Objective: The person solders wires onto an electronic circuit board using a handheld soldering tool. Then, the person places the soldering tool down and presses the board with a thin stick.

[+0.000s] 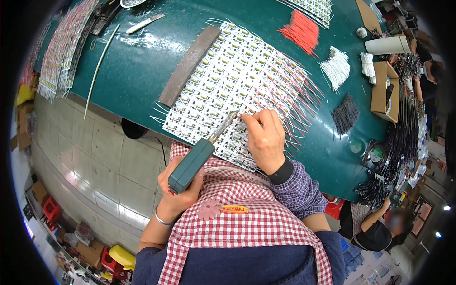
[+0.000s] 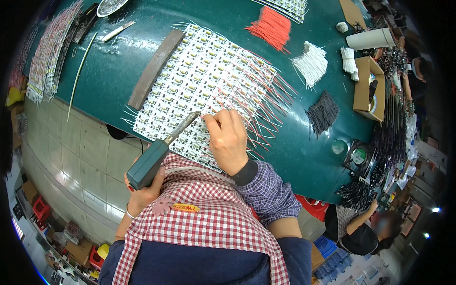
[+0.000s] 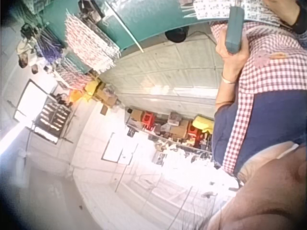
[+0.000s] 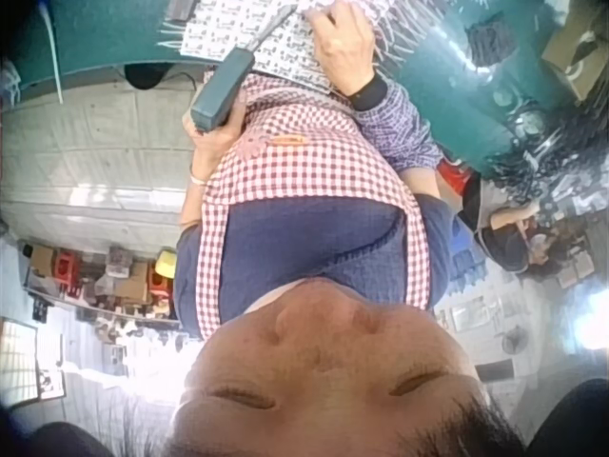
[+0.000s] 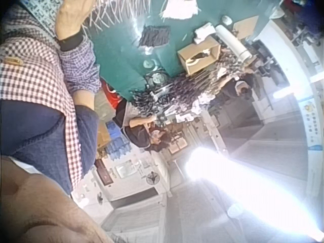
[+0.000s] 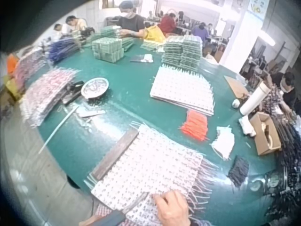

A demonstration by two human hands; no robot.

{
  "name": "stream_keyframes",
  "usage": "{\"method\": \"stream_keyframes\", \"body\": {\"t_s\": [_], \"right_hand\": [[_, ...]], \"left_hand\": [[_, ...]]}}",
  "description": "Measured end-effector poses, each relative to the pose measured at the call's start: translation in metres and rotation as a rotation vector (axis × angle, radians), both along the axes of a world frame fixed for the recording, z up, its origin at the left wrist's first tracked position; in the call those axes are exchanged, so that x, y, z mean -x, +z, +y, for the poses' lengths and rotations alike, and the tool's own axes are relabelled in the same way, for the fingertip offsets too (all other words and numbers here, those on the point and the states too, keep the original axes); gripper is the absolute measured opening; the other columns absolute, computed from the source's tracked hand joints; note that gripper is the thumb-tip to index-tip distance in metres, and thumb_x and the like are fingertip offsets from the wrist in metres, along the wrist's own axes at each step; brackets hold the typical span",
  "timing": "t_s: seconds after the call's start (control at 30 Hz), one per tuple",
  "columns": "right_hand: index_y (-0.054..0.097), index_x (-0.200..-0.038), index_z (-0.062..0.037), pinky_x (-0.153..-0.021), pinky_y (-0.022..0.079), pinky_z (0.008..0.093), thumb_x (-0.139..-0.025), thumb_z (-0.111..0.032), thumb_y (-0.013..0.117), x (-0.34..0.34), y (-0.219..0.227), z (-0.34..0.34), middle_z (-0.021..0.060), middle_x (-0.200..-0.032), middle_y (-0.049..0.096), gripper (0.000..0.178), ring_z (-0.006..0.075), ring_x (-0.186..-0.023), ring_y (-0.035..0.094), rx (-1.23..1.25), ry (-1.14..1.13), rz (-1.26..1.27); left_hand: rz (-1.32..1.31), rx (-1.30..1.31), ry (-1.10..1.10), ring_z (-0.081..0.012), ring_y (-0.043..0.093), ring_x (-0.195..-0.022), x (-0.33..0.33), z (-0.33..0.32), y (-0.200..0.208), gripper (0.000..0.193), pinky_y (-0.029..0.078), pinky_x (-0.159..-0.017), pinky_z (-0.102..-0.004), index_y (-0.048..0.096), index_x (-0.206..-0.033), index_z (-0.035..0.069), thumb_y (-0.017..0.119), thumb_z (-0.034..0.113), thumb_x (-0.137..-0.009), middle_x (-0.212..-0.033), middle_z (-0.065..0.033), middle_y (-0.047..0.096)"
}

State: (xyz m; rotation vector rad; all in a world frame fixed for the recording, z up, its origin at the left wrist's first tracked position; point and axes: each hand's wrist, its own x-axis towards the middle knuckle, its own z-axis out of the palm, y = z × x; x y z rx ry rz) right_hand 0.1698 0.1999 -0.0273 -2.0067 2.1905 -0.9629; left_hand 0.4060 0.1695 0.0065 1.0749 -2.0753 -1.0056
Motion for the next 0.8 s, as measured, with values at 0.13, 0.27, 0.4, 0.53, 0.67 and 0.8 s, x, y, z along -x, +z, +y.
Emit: {"method": "stream_keyframes", "body": {"t_s": [0.13,0.27,0.4,0.53,0.67,0.8], "right_hand": [[0.072,-0.097,-0.0028,-0.063,0.045,0.0373,-0.069,0.010,0.071,0.000,0.000,0.001,0.0077,-0.079,0.052,0.031,0.0249,-0.074,0.054,-0.006,-0.006,0.004],[0.071,-0.099,-0.0016,-0.067,0.046,0.0377,-0.071,0.008,0.068,-0.001,-0.001,0.002,0.0078,-0.081,0.052,0.030,0.0252,-0.077,0.053,-0.016,0.007,-0.006],[0.070,-0.101,-0.0004,-0.070,0.046,0.0382,-0.073,0.007,0.065,-0.002,-0.003,0.003,0.0081,-0.083,0.051,0.030,0.0256,-0.079,0.052,-0.028,0.009,-0.003],[0.072,-0.097,-0.0024,-0.064,0.046,0.0374,-0.069,0.011,0.071,-0.002,-0.002,0.001,0.0079,-0.079,0.052,0.031,0.0251,-0.074,0.054,0.006,-0.005,0.010],[0.071,-0.098,-0.0019,-0.066,0.046,0.0377,-0.071,0.009,0.068,-0.003,-0.003,0.002,0.0079,-0.081,0.052,0.029,0.0253,-0.076,0.053,-0.002,-0.004,0.002],[0.070,-0.100,-0.0016,-0.068,0.046,0.0378,-0.073,0.007,0.065,-0.003,-0.004,0.003,0.0082,-0.082,0.051,0.029,0.0257,-0.079,0.053,-0.007,-0.003,-0.001]], "left_hand": [[-0.032,0.070,-0.055,-0.0241,0.066,-0.065,-0.007,0.000,-0.007,0.014,0.052,-0.058,-0.0312,0.070,-0.090,-0.004,0.076,-0.003,-0.077,-0.085,-0.0127,0.066],[-0.012,0.052,-0.033,-0.0249,0.068,-0.066,-0.002,0.001,-0.006,0.014,0.054,-0.059,-0.0316,0.070,-0.090,-0.004,0.076,-0.003,-0.077,-0.088,-0.0136,0.068],[0.015,-0.067,0.004,-0.0255,0.069,-0.068,0.000,0.002,-0.006,0.014,0.054,-0.060,-0.0320,0.070,-0.090,-0.004,0.076,-0.003,-0.077,-0.087,-0.0134,0.068],[0.015,-0.053,-0.004,-0.0257,0.068,-0.068,-0.001,0.002,-0.007,0.014,0.054,-0.061,-0.0315,0.070,-0.089,-0.004,0.076,-0.003,-0.077,-0.086,-0.0131,0.068],[0.001,-0.074,-0.007,-0.0256,0.068,-0.069,-0.005,0.003,-0.005,0.014,0.054,-0.061,-0.0316,0.070,-0.091,-0.004,0.075,-0.003,-0.077,-0.088,-0.0143,0.069],[0.005,-0.096,-0.027,-0.0261,0.068,-0.073,-0.014,0.004,-0.007,0.018,0.055,-0.064,-0.0328,0.071,-0.095,-0.005,0.075,-0.003,-0.078,-0.091,-0.0162,0.070]]}}
